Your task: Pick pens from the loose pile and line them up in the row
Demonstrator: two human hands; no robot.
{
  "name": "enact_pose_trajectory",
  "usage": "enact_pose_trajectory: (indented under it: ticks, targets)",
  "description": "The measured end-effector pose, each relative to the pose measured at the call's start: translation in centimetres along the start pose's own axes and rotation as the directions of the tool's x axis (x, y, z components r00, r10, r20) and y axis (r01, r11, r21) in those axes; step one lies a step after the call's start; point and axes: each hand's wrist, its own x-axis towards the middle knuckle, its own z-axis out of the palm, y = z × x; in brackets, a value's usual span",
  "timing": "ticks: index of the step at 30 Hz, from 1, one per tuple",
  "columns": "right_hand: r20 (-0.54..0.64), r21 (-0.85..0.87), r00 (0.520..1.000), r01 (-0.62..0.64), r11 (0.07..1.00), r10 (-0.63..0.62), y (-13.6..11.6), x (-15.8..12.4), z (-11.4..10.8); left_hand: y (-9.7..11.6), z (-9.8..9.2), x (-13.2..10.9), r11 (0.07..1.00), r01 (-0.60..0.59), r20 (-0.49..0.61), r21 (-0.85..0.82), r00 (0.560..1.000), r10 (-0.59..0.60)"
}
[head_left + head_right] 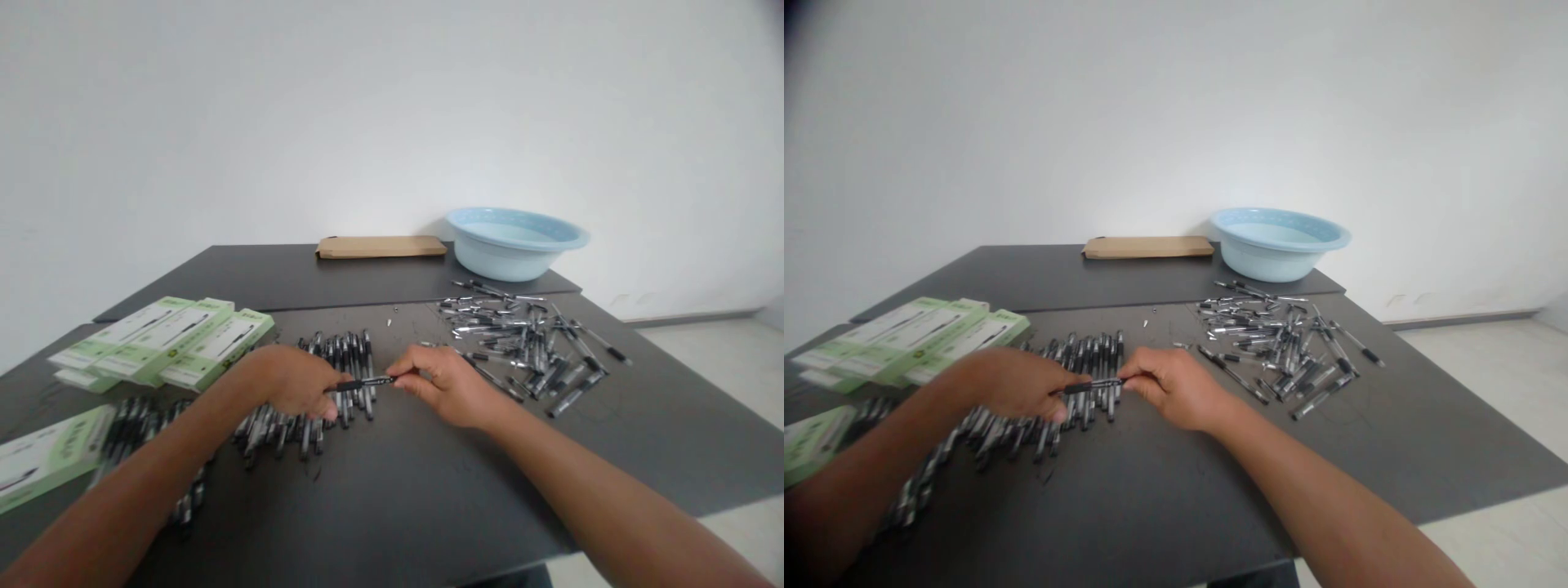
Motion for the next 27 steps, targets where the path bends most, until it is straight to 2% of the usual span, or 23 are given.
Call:
enact_pose_trajectory:
  ticks: [4,10,15,21,27]
  targets:
    - [-0.003,-0.168,0.995,0.093,0.981,-0.095,0.06,-0.07,-0.18,-0.16,-0.03,-0.02,0.999,-0.018,0.051,-0.043,0.998,0.02]
    - [-0.017,-0.285,0.991,0.12,0.951,-0.13,0.02,-0.1,0.15,0.19,-0.21,-0.07,0.999,0.02,0.063,-0.033,0.998,-0.018]
    - [0.029,-0.215,0.997,0.072,0.974,-0.067,-0.08,-0.06,0.16,0.67,-0.54,-0.4,0.999,0.038,0.09,-0.003,0.995,-0.038]
    - [0.066,-0.06,0.998,-0.005,0.998,0.009,-0.07,-0.15,0.27,0.69,-0.48,-0.5,1.0,-0.008,0.086,-0.03,0.996,0.011]
    - [0.047,-0.041,0.999,-0.023,0.999,0.025,-0.05,-0.15,0.42,0.76,-0.64,-0.63,1.0,-0.004,0.084,-0.015,0.996,0.005]
